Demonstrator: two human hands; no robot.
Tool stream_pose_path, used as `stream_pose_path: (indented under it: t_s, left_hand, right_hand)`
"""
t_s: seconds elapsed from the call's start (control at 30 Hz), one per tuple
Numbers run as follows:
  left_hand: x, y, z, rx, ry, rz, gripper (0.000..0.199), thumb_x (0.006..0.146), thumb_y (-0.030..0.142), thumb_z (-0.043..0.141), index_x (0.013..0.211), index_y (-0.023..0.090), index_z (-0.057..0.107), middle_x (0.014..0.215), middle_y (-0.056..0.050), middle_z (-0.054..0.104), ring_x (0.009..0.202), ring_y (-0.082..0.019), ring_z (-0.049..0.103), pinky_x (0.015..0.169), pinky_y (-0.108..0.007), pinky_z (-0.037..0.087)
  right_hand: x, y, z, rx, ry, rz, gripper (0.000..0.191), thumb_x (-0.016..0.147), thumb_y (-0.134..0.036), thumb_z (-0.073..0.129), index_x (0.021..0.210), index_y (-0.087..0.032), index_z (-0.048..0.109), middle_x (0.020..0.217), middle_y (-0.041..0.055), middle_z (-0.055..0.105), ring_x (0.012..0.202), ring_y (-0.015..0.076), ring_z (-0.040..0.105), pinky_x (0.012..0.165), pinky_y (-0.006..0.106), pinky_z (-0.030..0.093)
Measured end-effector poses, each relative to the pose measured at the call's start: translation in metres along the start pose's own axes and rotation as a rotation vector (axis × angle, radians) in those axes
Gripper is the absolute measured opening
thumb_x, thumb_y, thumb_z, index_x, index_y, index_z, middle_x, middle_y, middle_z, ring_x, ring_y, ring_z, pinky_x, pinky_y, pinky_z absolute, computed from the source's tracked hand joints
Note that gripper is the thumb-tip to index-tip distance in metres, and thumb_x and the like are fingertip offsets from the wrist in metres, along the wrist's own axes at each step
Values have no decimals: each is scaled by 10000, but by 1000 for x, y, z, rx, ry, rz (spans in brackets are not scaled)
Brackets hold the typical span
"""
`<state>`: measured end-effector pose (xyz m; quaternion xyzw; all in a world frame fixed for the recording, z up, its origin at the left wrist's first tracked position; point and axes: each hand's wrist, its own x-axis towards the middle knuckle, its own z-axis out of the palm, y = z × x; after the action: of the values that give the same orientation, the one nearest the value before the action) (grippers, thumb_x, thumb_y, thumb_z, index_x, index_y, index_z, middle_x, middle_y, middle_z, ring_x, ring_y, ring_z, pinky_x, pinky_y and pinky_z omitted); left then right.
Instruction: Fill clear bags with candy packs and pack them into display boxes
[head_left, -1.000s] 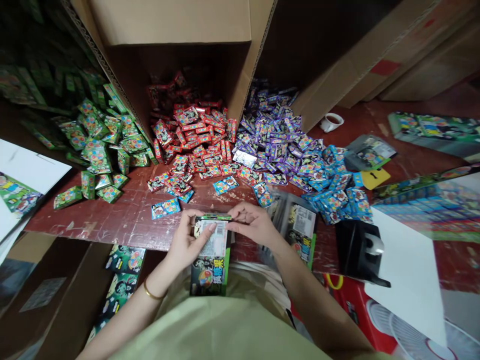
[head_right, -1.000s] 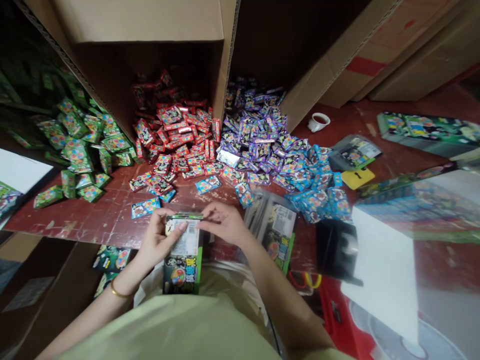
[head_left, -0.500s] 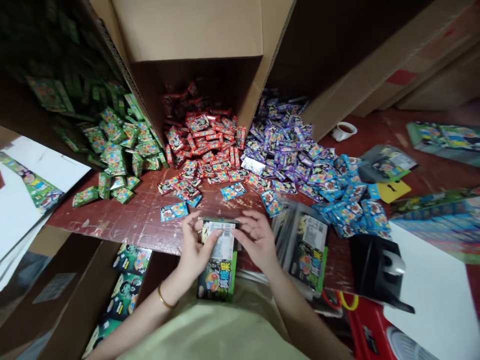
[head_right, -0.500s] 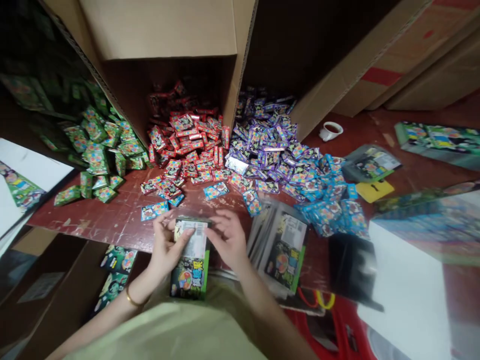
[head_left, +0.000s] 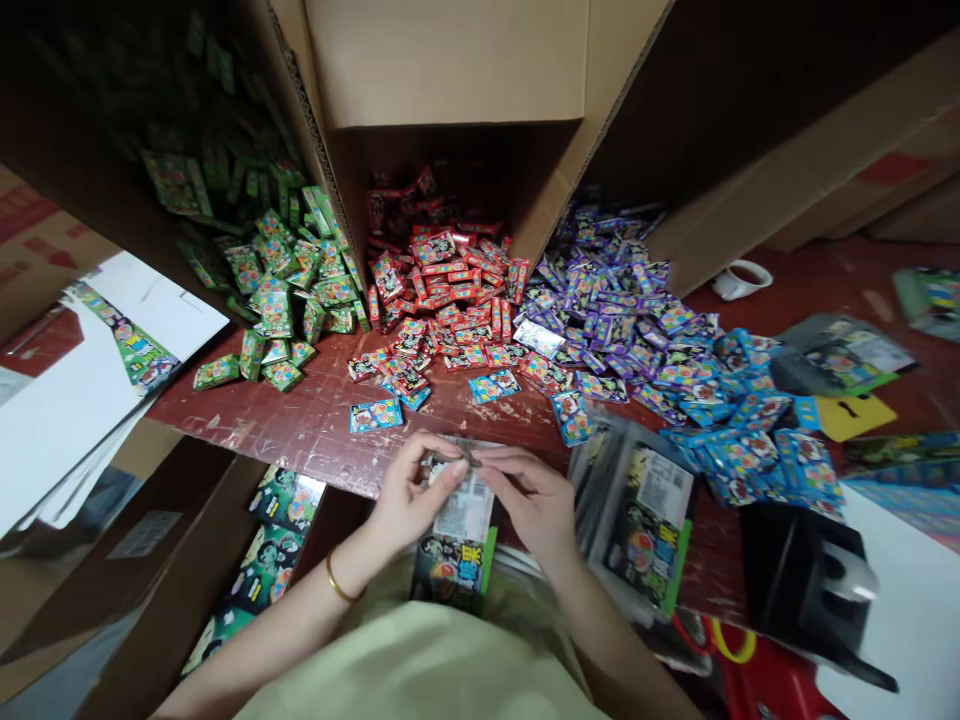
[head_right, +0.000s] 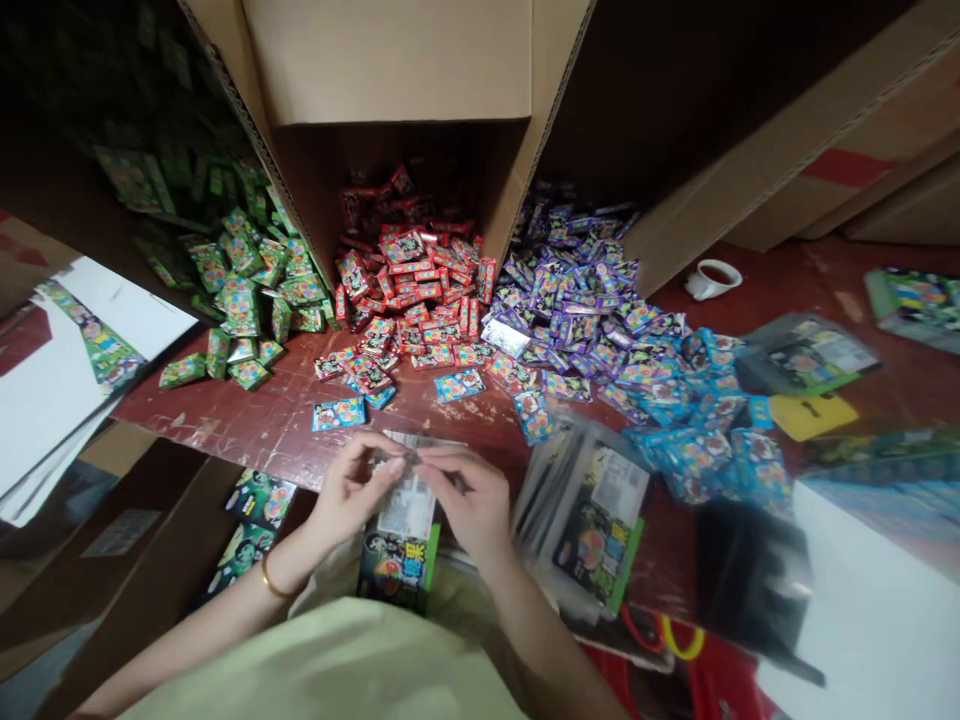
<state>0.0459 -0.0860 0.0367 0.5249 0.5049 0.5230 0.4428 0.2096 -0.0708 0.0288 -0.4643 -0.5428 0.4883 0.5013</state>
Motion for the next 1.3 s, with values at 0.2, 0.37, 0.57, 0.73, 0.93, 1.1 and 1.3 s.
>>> stream_pose_path:
  t_s: [0.2,0.37,0.57,0.73,0.93,1.1,1.3]
  left_hand:
    - [11,7,4,-140,10,-328,300,767,451,721,842,161,699,689,-21,691,585,-122,584,550,-228,448]
    - [22,4,9,-202,25,-451,417,635,545,787,732,151,692,563,2,648,465,-100,503,455,-219,381]
    - [18,-3,12,-97,-63,-295,361,789,486,686,633,167,628,632,1,620,557,-108,521,545,-234,406]
    - [-7,-13,12,-60,-65,-220,211,813,384,696,880,207,604,817,-16,667,737,-163,607,665,-270,473]
    - [-19,-24,-17,-245,121,-325,253,810,427,699,868,219,567,834,0,661,678,-134,601,610,-238,467]
    - [-7,-36,-21,-426,131,-563,388,706,498,771,844,222,536,656,61,610,530,-104,542,515,-209,428]
    - [0,-45,-20,-440,164,-622,411,670,483,800,828,203,544,632,69,611,538,-93,552,537,-191,437]
  right_hand:
    - [16,-4,-14,251,-40,474,246,577,-357,872,753,-215,775,797,41,772,713,189,701,731,335,575]
    - [24,0,-23,333,-89,662,268,536,-367,885,705,-192,771,726,34,758,639,151,673,633,279,546]
    - [20,10,-31,159,-103,451,197,613,-358,845,723,-212,772,769,38,765,721,179,693,749,328,559]
    - [7,6,-30,-25,-190,95,65,768,-298,745,795,-244,768,963,59,741,919,200,683,892,359,526]
    - [31,42,-27,-234,-149,104,206,827,-274,639,1017,-221,699,963,60,699,839,179,638,788,330,511]
    - [62,75,-17,-357,-355,76,166,674,-108,676,823,-177,702,855,33,610,611,110,496,633,272,440]
    - [66,77,-24,-260,-439,92,76,792,-227,602,737,-177,619,755,18,603,660,132,550,626,255,435]
